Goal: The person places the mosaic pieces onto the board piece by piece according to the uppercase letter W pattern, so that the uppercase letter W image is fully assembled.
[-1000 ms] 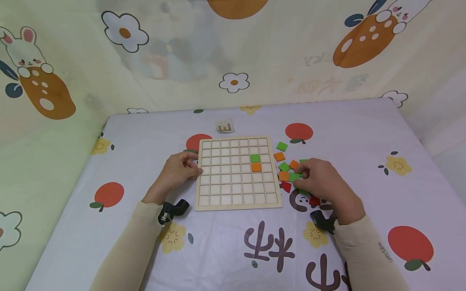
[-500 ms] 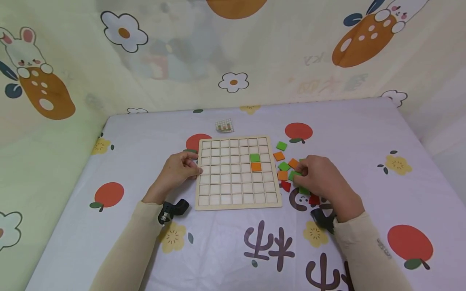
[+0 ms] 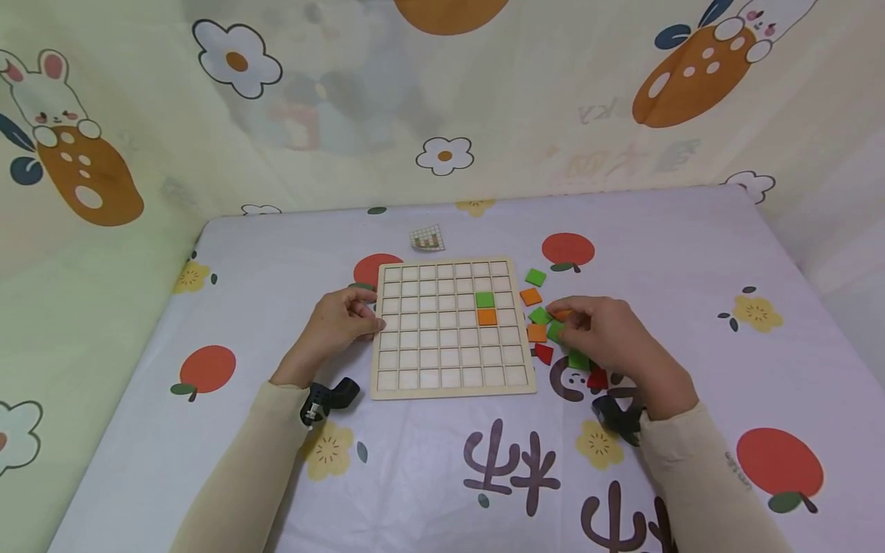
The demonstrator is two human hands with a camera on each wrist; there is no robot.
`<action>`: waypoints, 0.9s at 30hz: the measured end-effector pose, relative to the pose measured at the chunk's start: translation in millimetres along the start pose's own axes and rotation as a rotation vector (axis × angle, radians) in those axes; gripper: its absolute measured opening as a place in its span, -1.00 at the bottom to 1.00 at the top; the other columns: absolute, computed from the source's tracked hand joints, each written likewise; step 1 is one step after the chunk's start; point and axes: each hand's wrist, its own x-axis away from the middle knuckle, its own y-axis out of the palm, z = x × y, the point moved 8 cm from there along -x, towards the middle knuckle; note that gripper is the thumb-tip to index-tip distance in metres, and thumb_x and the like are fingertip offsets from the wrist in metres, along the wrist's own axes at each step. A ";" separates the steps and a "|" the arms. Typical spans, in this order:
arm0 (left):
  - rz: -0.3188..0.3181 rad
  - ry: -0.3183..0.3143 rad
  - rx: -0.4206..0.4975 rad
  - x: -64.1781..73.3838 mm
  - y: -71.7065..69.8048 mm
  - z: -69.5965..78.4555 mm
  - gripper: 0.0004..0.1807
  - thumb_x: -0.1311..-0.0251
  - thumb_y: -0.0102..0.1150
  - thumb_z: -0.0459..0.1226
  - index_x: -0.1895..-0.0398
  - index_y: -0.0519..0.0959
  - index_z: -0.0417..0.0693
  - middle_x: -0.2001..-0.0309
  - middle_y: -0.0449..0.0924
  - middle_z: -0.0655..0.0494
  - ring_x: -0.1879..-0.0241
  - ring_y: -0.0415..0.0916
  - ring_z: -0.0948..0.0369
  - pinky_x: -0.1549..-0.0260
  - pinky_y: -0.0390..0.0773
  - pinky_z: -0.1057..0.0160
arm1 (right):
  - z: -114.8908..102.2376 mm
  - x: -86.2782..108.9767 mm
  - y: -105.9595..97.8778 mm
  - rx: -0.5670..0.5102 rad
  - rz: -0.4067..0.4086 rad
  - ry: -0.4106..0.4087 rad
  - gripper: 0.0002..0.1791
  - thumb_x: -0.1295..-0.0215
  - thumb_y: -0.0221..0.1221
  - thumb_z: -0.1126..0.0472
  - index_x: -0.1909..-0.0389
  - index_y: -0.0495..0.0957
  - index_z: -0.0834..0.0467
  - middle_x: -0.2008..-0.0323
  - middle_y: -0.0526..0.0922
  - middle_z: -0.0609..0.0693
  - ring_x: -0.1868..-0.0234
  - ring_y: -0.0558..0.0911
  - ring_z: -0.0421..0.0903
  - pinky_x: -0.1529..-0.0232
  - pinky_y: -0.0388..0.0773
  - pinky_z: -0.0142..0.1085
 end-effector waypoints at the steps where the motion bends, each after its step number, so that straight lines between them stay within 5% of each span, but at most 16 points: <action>1: 0.000 0.000 0.001 -0.1 -0.2 -0.2 -0.47 -0.19 0.46 -0.36 -0.24 0.58 -0.27 0.33 0.65 0.03 0.43 0.57 0.21 0.38 0.45 0.29 | -0.6 -0.5 0.4 -0.004 -0.008 -0.002 -0.69 -0.31 0.28 0.34 -0.05 0.74 0.21 0.36 0.65 0.00 0.34 0.51 -0.04 0.47 0.43 -0.32; 16: -0.006 0.016 0.011 0.1 -1.2 0.4 -0.47 -0.19 0.45 -0.36 -0.24 0.57 -0.29 0.33 0.66 0.03 0.44 0.57 0.22 0.42 0.43 0.30 | 2.8 -6.6 4.7 -0.066 -0.102 0.063 -0.65 -0.20 0.32 0.37 -0.04 0.71 0.27 0.23 0.65 0.08 0.18 0.53 0.03 0.39 0.49 -0.31; 27: -0.001 0.013 0.007 -1.6 -0.4 -1.7 -0.48 -0.19 0.45 -0.37 -0.23 0.58 -0.28 0.34 0.66 0.03 0.45 0.57 0.24 0.43 0.43 0.30 | 1.7 -11.9 6.7 0.015 -0.104 0.110 -0.64 -0.14 0.42 0.34 0.02 0.68 0.30 0.28 0.60 0.10 0.19 0.52 0.05 0.32 0.51 -0.26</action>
